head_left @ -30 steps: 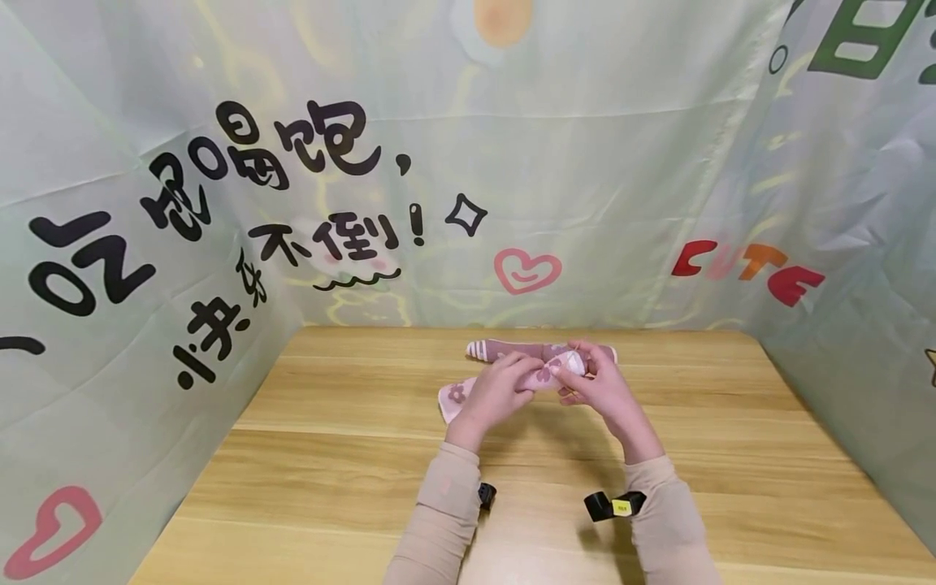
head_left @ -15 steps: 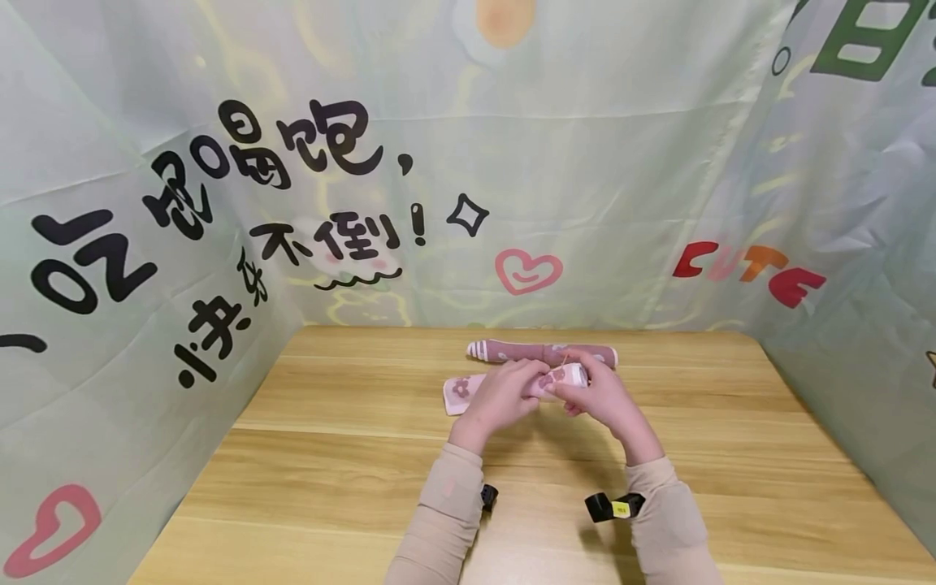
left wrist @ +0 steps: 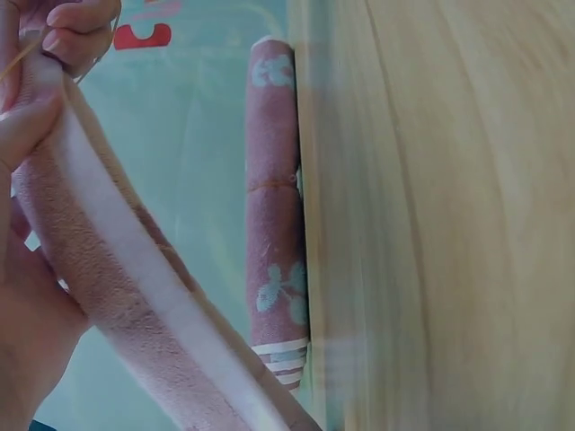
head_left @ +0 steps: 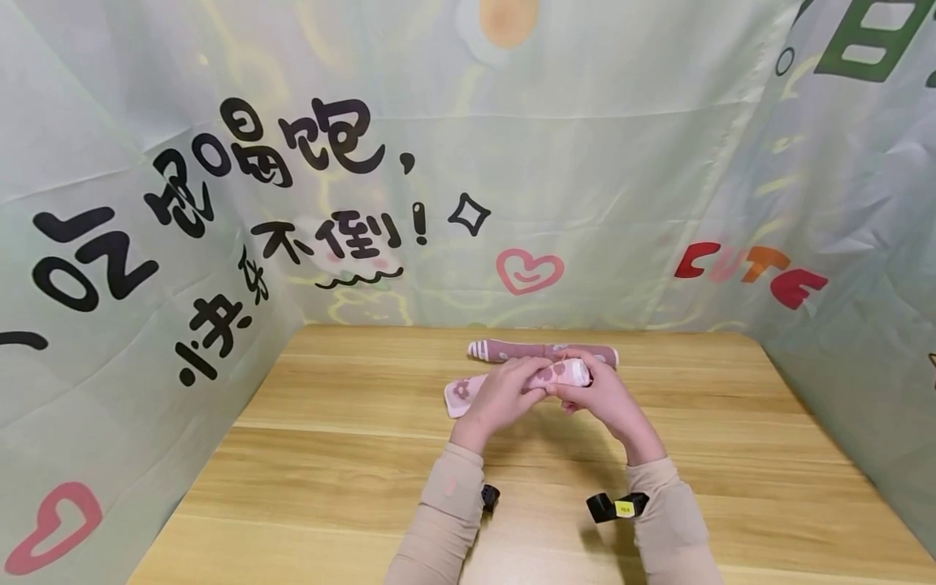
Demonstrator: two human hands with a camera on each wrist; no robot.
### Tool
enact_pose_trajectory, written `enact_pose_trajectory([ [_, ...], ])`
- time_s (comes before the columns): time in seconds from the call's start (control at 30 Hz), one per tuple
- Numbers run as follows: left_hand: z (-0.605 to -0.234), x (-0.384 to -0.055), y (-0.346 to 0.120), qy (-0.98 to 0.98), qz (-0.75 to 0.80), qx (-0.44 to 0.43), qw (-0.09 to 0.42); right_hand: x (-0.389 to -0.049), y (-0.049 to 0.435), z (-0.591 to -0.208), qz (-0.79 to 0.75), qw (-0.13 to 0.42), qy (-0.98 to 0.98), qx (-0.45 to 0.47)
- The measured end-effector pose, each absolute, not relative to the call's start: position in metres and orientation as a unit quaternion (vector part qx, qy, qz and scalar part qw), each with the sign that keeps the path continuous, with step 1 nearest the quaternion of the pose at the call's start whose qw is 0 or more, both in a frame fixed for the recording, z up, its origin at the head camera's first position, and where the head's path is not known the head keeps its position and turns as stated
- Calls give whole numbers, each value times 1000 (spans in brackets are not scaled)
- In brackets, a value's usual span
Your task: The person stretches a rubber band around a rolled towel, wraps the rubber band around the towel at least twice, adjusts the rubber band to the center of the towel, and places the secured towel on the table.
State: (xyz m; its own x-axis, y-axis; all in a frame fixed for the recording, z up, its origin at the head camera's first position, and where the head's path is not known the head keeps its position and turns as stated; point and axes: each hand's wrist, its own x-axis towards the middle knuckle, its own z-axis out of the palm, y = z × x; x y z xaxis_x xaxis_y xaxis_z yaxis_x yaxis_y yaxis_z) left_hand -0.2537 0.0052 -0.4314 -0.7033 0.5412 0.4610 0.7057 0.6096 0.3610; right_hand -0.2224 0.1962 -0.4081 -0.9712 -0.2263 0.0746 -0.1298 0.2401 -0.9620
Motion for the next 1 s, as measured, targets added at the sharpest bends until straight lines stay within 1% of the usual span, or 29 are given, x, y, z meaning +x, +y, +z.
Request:
enact_pose_trajectory([
  [0.1, -431, -254, 5, -876, -293, -351, 153, -223, 197, -410, -625, 46, 769, -124],
  [0.27, -430, -253, 4, -854, -366, -343, 143, -227, 201, -418, -671, 79, 725, -134],
  [0.43, -429, -253, 4, -825, -427, -335, 157, -228, 204, -424, -698, 107, 695, -134],
  [0.63, -426, -254, 0, -791, -500, -312, 167, -231, 209, -431, -704, 175, 668, -167],
  [0.73, -426, -256, -3, -785, -503, -316, 176, -233, 211, -435, -694, 205, 666, -183],
  [0.87, -426, -258, -6, -787, -493, -318, 192, -235, 212, -442, -691, 229, 653, -208],
  [1.0, -427, -260, -7, -783, -501, -311, 199, -237, 212, -453, -716, 259, 597, -254],
])
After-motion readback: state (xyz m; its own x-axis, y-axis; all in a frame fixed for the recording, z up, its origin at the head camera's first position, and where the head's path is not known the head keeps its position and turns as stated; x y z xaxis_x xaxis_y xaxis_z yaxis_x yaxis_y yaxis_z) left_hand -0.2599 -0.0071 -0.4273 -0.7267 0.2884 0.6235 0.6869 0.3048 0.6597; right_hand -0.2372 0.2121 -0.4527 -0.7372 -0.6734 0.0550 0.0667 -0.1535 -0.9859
